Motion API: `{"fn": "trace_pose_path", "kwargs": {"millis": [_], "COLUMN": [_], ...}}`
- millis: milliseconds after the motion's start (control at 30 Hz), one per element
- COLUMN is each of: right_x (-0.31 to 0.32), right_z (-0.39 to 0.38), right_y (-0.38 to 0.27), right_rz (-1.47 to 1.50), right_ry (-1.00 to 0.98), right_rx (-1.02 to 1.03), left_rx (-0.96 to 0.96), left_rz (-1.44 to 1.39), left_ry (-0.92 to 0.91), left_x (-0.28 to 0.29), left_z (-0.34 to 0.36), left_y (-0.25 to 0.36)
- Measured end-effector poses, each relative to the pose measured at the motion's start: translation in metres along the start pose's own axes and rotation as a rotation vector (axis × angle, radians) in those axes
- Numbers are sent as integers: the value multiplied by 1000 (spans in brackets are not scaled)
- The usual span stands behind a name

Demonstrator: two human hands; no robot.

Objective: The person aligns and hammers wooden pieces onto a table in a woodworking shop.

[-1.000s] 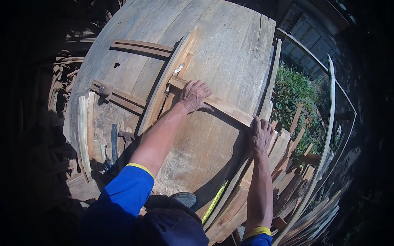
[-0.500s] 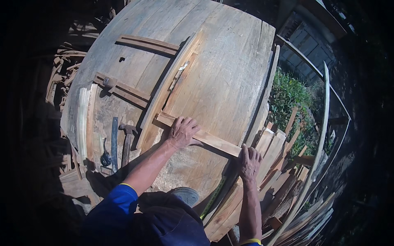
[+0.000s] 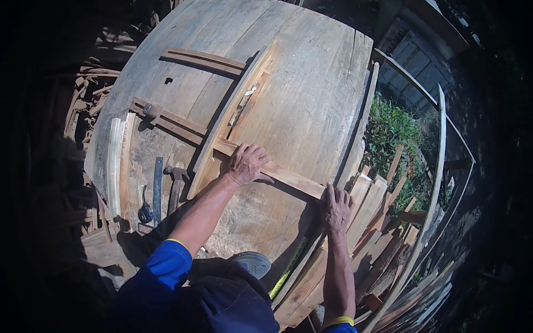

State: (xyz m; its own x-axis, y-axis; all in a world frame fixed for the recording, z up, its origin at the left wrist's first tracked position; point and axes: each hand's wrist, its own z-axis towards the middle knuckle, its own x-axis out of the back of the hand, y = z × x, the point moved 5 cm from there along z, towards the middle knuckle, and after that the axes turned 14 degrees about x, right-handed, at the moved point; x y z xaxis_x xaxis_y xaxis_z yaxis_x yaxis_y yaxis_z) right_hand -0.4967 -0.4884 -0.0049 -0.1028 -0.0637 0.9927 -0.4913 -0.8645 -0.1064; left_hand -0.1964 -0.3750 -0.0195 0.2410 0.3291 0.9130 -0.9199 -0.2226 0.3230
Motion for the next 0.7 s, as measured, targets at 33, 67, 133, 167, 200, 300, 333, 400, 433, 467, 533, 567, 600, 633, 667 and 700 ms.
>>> {"fn": "trace_pose_path", "kwargs": {"millis": [33,67,133,167,200,300,333,400,433,467,533,567,600,633,667,700], "right_x": [-1,-1,-2,-2,-4,-1,0,0,0,-6,-7,-7,-10,-9,-8,-8], "right_z": [4,7,10,10,10,16,20,25,26,26,27,28,28,29,31,33], "right_y": [2,6,10,12,13,14,13,15,18,24,25,26,27,27,28,29], "right_rz": [3,1,-50,-50,-50,-40,-36,-38,-49,11,12,11,14,13,13,14], "right_ry": [-1,0,7,7,2,10,30,32,38,8,17,27,30,32,29,26], "right_rx": [-4,4,26,24,10,0,7,9,17,-10,-16,-19,-18,-18,-14,-11], "left_rx": [-8,16,14,15,13,-24,-24,-16,-18,-17,-13,-17,-20,-21,-19,-18], "left_rz": [13,9,7,3,2,13,24,32,32,26,24,34,43,43,34,26], "left_ry": [11,-4,-10,-12,-12,-8,0,10,6,22,36,27,19,21,23,26], "left_x": [0,-2,-4,-5,-6,-3,-3,-4,-5,-5,-6,-6,-7,-7,-8,-8], "left_z": [2,4,9,14,18,28,30,31,33,36,40,42,42,43,45,46], "left_y": [-1,0,0,0,-1,-3,-3,-4,-3,-2,-2,-3,-4,-4,-5,-5]}}
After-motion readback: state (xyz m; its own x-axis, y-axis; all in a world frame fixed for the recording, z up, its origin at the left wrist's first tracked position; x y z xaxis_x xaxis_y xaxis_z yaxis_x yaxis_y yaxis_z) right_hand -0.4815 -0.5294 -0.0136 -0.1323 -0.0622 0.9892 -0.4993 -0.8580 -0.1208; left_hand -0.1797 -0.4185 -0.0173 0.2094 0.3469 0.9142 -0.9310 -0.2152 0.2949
